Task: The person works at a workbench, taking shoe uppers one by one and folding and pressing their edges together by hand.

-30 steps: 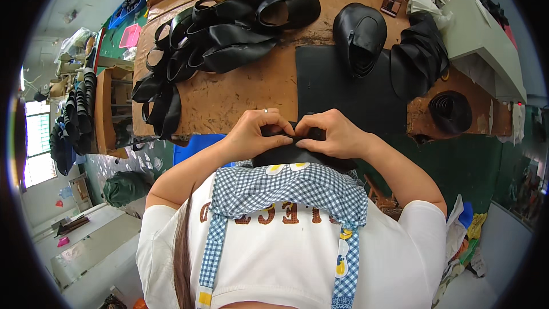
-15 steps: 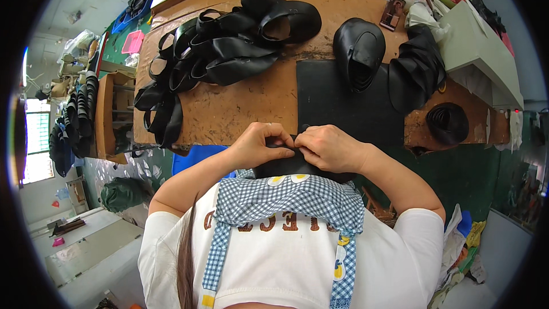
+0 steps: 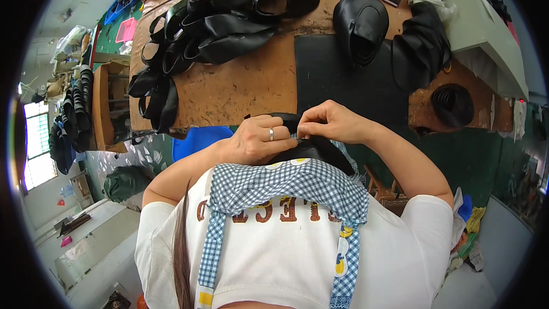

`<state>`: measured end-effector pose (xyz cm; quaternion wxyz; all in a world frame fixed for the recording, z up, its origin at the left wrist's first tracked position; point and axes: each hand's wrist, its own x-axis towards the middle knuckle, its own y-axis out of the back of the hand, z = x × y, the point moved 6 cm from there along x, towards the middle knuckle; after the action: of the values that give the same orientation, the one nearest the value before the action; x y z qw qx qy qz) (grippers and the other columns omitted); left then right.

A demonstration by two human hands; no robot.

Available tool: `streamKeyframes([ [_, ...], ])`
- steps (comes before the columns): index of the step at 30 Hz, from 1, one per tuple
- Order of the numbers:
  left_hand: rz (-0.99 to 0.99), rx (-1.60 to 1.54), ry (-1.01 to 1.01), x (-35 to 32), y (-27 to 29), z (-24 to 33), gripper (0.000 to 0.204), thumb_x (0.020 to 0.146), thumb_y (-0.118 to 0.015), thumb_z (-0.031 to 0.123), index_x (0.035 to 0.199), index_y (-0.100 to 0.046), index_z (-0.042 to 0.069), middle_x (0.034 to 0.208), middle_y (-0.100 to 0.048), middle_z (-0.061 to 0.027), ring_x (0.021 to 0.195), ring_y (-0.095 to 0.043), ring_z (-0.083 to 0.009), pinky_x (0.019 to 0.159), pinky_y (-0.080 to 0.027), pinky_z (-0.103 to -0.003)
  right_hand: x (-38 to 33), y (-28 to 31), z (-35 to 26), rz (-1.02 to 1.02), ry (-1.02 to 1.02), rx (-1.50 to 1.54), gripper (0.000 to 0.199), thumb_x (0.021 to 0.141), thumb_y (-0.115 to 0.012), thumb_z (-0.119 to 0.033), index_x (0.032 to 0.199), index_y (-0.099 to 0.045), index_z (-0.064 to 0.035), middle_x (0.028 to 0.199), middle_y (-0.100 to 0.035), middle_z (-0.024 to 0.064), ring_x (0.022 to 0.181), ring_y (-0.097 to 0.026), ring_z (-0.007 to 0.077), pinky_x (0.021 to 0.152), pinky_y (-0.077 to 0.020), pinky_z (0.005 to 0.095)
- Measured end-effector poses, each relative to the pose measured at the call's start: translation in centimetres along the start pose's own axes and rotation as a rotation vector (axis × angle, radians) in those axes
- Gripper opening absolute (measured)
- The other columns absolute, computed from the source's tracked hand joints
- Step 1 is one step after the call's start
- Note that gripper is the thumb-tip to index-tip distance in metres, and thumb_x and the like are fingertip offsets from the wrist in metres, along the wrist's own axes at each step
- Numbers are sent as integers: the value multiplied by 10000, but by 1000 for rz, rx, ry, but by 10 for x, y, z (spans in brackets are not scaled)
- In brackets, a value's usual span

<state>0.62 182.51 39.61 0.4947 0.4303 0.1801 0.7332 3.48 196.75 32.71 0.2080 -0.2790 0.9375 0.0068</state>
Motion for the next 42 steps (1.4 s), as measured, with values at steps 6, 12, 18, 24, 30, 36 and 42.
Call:
streamKeyframes([
  [6,11,-94,122,-11,-4,-14,218,670,-739,51,870,-653,42,755,-574,-54,682,-579,-219,569,-480,-343,1,-4,4,61,154,-161,174,877,-685,-165,933,-689,-1,830,-670,65,771,-602,125,720,-482,291],
  [12,27,-165,313,-18,4,-19,199,708,-768,53,840,-619,47,771,-574,-86,719,-605,-269,593,-494,-374,-6,-18,-17,255,311,-404,144,879,-661,-141,892,-691,-1,783,-631,111,744,-592,237,671,-467,337],
  [18,-5,-261,520,-20,14,-26,212,738,-788,88,840,-607,47,760,-549,-81,705,-598,-237,603,-493,-342,6,-20,-16,145,151,-172,187,878,-663,-166,967,-735,-18,824,-691,120,738,-638,189,677,-494,314],
  [24,-4,-221,463,-24,23,-25,209,742,-769,62,852,-592,44,795,-564,-91,737,-601,-263,638,-497,-356,10,-13,-32,182,123,-223,193,879,-662,-160,924,-729,15,755,-695,111,676,-617,155,646,-493,305],
  [30,-63,-364,788,-17,41,-31,210,759,-774,68,862,-601,9,788,-610,-100,727,-627,-203,663,-510,-319,22,-12,-52,95,135,-246,202,889,-668,-166,915,-724,26,689,-673,76,585,-529,95,564,-444,273],
  [36,-38,-214,572,-20,31,-24,194,754,-747,47,859,-586,21,797,-593,-124,767,-623,-293,679,-509,-356,18,-2,-47,24,-102,-237,208,892,-670,-164,943,-725,31,698,-672,57,546,-581,87,501,-483,247],
  [42,-182,-484,838,-23,42,-34,172,802,-751,82,866,-608,13,766,-630,-70,686,-606,-153,632,-494,-303,20,-11,-51,-3,-23,-24,229,935,-632,-164,929,-717,48,690,-641,39,521,-581,89,461,-497,225],
])
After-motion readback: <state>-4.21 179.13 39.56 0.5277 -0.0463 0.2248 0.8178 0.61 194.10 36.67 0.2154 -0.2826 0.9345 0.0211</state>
